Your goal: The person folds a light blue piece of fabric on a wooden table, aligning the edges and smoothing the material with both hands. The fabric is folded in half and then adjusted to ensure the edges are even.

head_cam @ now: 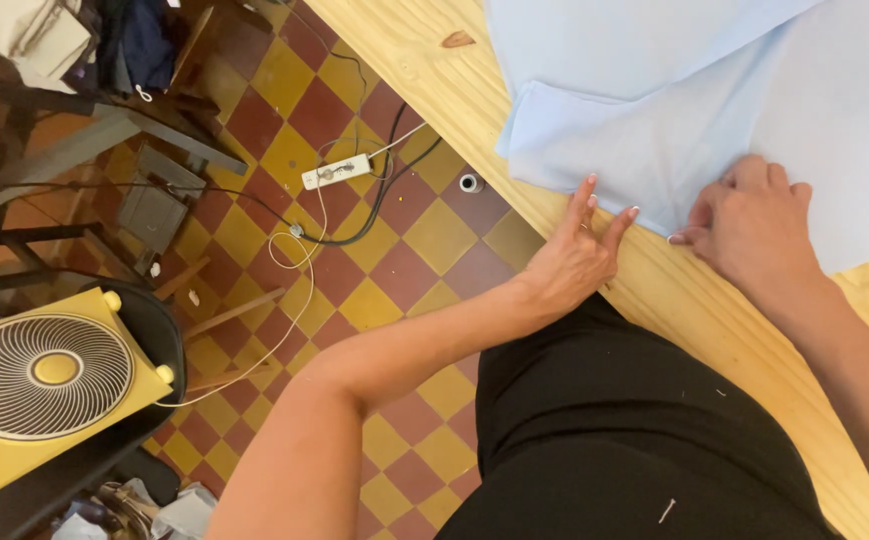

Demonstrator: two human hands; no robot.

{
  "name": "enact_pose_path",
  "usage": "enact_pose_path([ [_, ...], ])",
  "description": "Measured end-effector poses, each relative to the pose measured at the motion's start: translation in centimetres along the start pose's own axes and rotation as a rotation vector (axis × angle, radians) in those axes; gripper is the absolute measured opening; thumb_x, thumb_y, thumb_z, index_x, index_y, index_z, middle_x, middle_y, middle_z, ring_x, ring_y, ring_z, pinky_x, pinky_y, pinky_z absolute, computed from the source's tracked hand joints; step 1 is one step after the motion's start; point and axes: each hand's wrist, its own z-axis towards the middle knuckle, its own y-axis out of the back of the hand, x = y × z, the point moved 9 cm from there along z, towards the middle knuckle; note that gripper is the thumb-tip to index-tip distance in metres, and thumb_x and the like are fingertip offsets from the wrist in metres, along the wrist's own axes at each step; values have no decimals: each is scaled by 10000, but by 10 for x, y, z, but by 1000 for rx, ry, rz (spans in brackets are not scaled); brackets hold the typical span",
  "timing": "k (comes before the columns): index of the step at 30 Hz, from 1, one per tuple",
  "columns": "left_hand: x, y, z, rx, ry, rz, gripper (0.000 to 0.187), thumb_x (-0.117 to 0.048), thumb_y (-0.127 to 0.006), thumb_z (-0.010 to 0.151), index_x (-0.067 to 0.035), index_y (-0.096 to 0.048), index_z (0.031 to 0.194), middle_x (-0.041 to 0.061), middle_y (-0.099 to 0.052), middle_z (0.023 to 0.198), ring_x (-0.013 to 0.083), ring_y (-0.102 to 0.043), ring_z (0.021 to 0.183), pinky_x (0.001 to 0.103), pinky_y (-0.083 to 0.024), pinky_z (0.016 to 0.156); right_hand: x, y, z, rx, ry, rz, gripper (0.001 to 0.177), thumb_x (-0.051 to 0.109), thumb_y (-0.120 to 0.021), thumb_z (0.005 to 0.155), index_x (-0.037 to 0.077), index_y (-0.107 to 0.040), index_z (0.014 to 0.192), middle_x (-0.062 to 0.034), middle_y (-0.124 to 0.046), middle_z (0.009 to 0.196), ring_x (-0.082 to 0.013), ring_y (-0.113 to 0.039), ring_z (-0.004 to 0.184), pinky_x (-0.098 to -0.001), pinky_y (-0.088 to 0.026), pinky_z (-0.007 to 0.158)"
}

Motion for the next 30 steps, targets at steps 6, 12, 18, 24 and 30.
enact_pose_path([
  [6, -2, -1, 1, -14, -4, -12, 623, -184, -517, 929, -76, -430, 1537, 334, -710, 1213, 585, -687, 1121, 743, -137, 1226, 29, -12, -2, -125, 520, -1, 158, 175, -661, 934, 240, -577, 1051, -49, -515, 1054, -277, -555, 997, -427, -393, 819],
  [12, -3, -1, 2, -8, 0, 11, 591, -132, -529, 948, -91, -447, 1532, 312, -727, 1198, 555, -713, 1095, 757, -109, 1221, 40, -4, -5, 66, 690, -164, 844, -29, -508, 884, 492, -397, 1538, 4, -483, 890, -206, -521, 845, -377, -360, 774],
  [18, -5, 5, 4, -109, 8, -46, 397, -3, -585, 922, -76, -725, 1285, 141, -667, 1389, 527, -744, 962, 785, -180, 1207, 29, -16, -18, -125, 822, -361, 827, -35, -537, 875, 386, -392, 1572, 27, -494, 972, -188, -477, 860, -370, -368, 756],
  [24, -1, 1, 3, -86, 16, -32, 331, 4, -608, 895, -56, -774, 1175, 267, -715, 1247, 316, -709, 759, 773, -142, 1228, 8, -29, -30, -223, 757, -118, 941, -50, -618, 813, 468, -371, 1559, 40, -502, 986, -204, -469, 898, -392, -320, 780],
  [30, 2, 1, 3, -46, 11, -17, 394, -80, -632, 933, -30, -680, 1321, 264, -741, 1184, 283, -742, 847, 747, -138, 1231, -6, -29, -53, -362, 677, -77, 613, 160, -669, 944, 413, -509, 1479, 24, -530, 1002, -235, -530, 914, -409, -357, 763],
])
